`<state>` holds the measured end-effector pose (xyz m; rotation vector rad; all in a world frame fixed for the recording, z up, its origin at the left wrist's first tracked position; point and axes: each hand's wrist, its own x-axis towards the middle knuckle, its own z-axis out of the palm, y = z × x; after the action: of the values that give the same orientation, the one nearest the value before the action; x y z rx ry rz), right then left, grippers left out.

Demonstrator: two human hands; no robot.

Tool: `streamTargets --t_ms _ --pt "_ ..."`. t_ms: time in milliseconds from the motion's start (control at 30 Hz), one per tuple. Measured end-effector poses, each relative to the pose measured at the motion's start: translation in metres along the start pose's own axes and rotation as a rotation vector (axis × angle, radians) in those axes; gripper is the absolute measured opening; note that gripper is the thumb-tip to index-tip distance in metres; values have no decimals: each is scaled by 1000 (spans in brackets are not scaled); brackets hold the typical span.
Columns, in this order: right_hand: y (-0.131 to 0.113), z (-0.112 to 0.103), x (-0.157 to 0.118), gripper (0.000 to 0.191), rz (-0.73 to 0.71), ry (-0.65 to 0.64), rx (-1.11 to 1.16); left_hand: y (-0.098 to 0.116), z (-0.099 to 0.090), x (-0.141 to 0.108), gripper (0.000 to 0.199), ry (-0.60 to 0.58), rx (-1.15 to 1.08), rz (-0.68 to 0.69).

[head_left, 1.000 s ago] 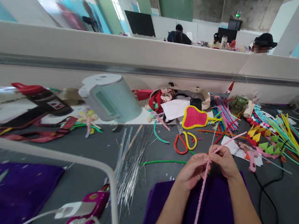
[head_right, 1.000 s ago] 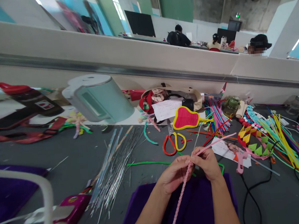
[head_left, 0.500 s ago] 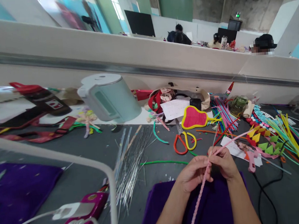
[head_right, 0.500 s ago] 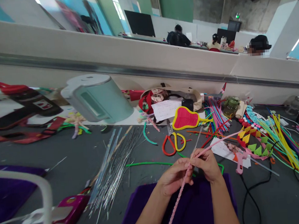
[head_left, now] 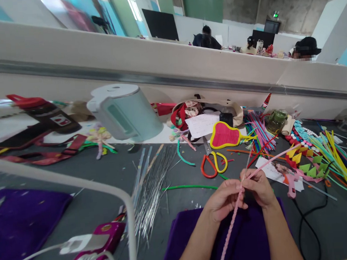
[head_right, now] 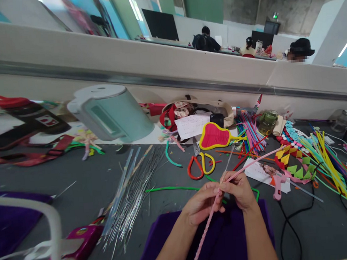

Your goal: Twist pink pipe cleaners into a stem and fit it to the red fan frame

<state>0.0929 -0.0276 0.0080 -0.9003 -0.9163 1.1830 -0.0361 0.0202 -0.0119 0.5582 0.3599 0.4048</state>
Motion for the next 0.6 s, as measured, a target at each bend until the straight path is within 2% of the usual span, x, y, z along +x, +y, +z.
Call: streamTargets --t_ms 333,600 --pt "1 -3 -1 18 -7 -56 -6 0 2 -1 21 -2 53 44" --pt "2 -5 0 19 -3 -30 -67 4 5 -1 20 105 120 59"
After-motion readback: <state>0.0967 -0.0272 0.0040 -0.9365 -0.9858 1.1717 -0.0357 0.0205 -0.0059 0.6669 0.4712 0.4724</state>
